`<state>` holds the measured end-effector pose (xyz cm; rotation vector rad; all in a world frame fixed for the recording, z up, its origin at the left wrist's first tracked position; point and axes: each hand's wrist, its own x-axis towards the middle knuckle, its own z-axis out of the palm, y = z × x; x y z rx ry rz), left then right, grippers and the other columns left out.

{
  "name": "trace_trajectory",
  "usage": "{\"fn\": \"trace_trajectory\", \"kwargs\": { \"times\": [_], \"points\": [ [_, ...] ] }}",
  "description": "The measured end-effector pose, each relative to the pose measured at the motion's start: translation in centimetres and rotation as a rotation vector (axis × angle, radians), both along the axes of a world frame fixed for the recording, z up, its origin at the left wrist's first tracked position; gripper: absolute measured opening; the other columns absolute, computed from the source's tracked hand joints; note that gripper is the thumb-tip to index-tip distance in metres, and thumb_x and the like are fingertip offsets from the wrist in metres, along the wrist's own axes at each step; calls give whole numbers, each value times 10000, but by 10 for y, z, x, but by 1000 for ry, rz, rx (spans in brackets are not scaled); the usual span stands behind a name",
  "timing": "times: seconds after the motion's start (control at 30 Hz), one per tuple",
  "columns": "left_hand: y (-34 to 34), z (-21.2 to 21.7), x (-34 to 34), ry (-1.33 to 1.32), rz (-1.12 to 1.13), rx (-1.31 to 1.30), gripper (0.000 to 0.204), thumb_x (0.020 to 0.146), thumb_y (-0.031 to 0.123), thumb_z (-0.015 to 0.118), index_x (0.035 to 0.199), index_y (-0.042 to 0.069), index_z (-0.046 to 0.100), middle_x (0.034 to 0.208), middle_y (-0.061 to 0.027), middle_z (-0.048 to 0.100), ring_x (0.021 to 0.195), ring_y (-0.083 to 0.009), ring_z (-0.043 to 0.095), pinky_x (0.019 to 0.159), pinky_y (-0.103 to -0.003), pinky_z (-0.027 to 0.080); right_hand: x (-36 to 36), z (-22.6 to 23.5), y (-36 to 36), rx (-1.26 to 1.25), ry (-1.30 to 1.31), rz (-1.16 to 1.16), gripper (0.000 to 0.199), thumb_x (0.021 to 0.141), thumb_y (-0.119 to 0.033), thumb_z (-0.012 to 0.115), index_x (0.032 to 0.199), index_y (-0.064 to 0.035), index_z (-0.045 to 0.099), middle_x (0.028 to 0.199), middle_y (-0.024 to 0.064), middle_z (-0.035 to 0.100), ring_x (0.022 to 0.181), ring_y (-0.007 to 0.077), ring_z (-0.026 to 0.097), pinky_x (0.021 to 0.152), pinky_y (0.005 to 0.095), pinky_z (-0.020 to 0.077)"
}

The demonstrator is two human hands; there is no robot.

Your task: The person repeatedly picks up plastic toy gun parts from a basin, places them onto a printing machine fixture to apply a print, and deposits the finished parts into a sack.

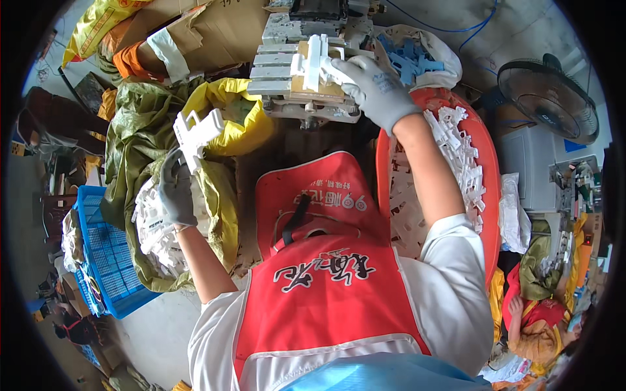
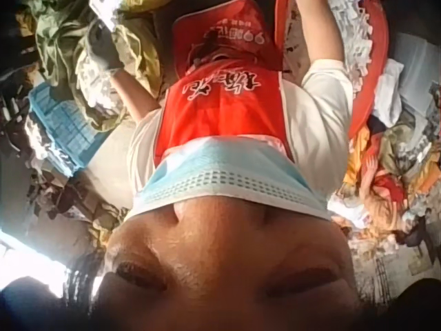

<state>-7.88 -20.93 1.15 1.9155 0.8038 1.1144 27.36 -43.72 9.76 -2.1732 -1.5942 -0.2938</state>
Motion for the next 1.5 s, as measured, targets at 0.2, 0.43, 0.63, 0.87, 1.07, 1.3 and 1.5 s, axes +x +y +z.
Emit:
{"fn": "trace_trajectory", "kwargs": {
  "times": [0.2, 0.43, 0.63, 0.87, 1.07, 1.3, 1.5],
  "points": [
    [-5, -16, -20, -26, -5, -62, 302, 895, 19, 556, 1196, 36, 562, 1171, -45, 594, 1053, -115, 549, 915, -253, 426, 12, -2, -2, -149, -191, 82, 454, 858, -149, 560, 1300, -227, 493, 1226, 91, 515, 1141, 297, 498, 954, 386, 416],
    [35, -35, -101, -9, 104, 23, 324, 878, 52, 558, 1186, -48, 560, 1164, -73, 602, 1034, -209, 581, 900, -308, 467, 2, 5, -63, 307, 56, 107, 276, 845, -179, 615, 1074, -36, 559, 1044, 157, 575, 1001, 335, 559, 812, 391, 466],
    [-23, 31, -110, 539, 664, 322, 223, 884, 93, 595, 1085, 6, 637, 1106, -108, 633, 936, -213, 627, 812, -291, 523, 35, -138, -235, 113, 374, -729, 214, 816, -239, 561, 807, -36, 491, 821, 135, 588, 756, 319, 573, 675, 402, 441],
    [26, 3, -94, 440, 465, 578, 208, 881, 93, 603, 1074, 29, 648, 1078, -92, 648, 906, -197, 641, 788, -280, 532, -9, -250, -338, -513, 684, -1159, 345, 823, -357, 577, 1105, -157, 580, 954, 115, 632, 888, 314, 608, 803, 402, 472],
    [-3, 8, -21, 520, 326, 621, 217, 895, 129, 591, 1071, 18, 651, 1015, -81, 682, 870, -192, 662, 749, -284, 532, -33, -279, -348, -516, 510, -1193, 541, 828, -338, 565, 1334, -213, 420, 1354, 94, 449, 1140, 323, 524, 912, 420, 446],
    [-28, 14, 18, 512, 207, 518, 220, 911, 140, 561, 1087, 54, 660, 1049, -65, 679, 930, -176, 647, 813, -283, 509, -26, -296, -310, -410, 750, -1192, 471, 879, -419, 458, 1285, -179, 467, 1291, 115, 518, 1075, 346, 561, 930, 429, 431],
    [-33, 6, 15, 465, 174, 394, 223, 911, 125, 556, 1079, 16, 654, 1047, -89, 675, 930, -181, 644, 828, -288, 498, -41, -307, -276, -852, 228, -531, 307, 882, -294, 474, 1130, -163, 600, 1197, 75, 570, 1061, 245, 569, 903, 367, 452]
  ]
}}
